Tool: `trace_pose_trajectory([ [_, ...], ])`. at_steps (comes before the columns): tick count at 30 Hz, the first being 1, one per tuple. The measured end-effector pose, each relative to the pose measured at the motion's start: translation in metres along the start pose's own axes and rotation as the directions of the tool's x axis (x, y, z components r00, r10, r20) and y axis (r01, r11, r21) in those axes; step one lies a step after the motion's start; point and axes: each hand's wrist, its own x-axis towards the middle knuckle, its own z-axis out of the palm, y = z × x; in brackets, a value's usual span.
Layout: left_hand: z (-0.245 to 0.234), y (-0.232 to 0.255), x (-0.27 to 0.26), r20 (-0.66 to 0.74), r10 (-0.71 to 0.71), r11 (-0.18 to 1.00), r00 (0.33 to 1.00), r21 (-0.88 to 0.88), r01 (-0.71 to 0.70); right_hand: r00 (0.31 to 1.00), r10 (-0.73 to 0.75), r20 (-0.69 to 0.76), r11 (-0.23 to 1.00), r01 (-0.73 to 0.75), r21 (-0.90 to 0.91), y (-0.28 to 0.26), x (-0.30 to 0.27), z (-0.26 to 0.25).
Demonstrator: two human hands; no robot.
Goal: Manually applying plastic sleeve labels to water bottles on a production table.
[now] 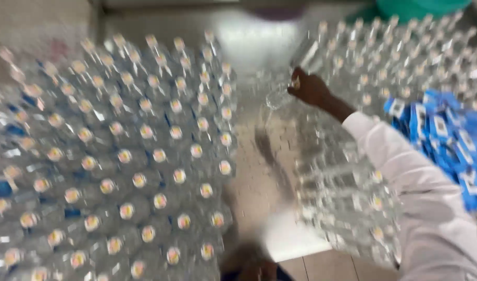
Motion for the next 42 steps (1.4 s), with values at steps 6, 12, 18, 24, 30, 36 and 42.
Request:
trace_pose_trajectory([
  [6, -0.034, 0.108, 0.002, 0.133, -0.147, 0.989, 0.980, 0.022, 0.145, 0.936, -0.021, 0.350, 0.999, 0.005, 0.047, -0.055, -0.139, -0.016],
  [12, -0.024, 0.149, 0.005, 0.108, -0.244, 0.970, 0.964, 0.031, 0.242, 0.821, 0.006, 0.571, 0.998, -0.037, 0.042, -0.088, -0.265, -0.007],
  [18, -0.002, 0.155, 0.017, 0.078, -0.265, 0.960, 0.961, 0.112, 0.256, 0.875, -0.249, 0.415, 0.968, 0.221, 0.117, -0.070, -0.330, 0.027],
  [24, 0.017, 0.080, 0.056, 0.095, -0.008, 0.974, 0.995, 0.224, -0.014, 0.905, -0.162, 0.393, 0.984, 0.178, -0.003, -0.058, -0.333, -0.017],
  [30, 0.011, 0.131, 0.048, 0.003, -0.045, 0.999, 0.999, 0.024, 0.045, 0.906, 0.008, -0.422, 0.713, -0.301, -0.633, 0.171, -0.312, -0.079],
  [36, 0.017, 0.174, 0.037, 0.017, -0.098, 0.995, 0.995, 0.026, 0.097, 0.823, 0.117, -0.555, 0.857, -0.366, -0.362, 0.248, -0.345, -0.070],
  [42, 0.021, 0.253, 0.027, 0.061, 0.148, 0.987, 0.987, -0.077, -0.143, 0.742, 0.333, -0.582, 0.927, -0.143, 0.348, 0.163, -0.402, -0.119],
])
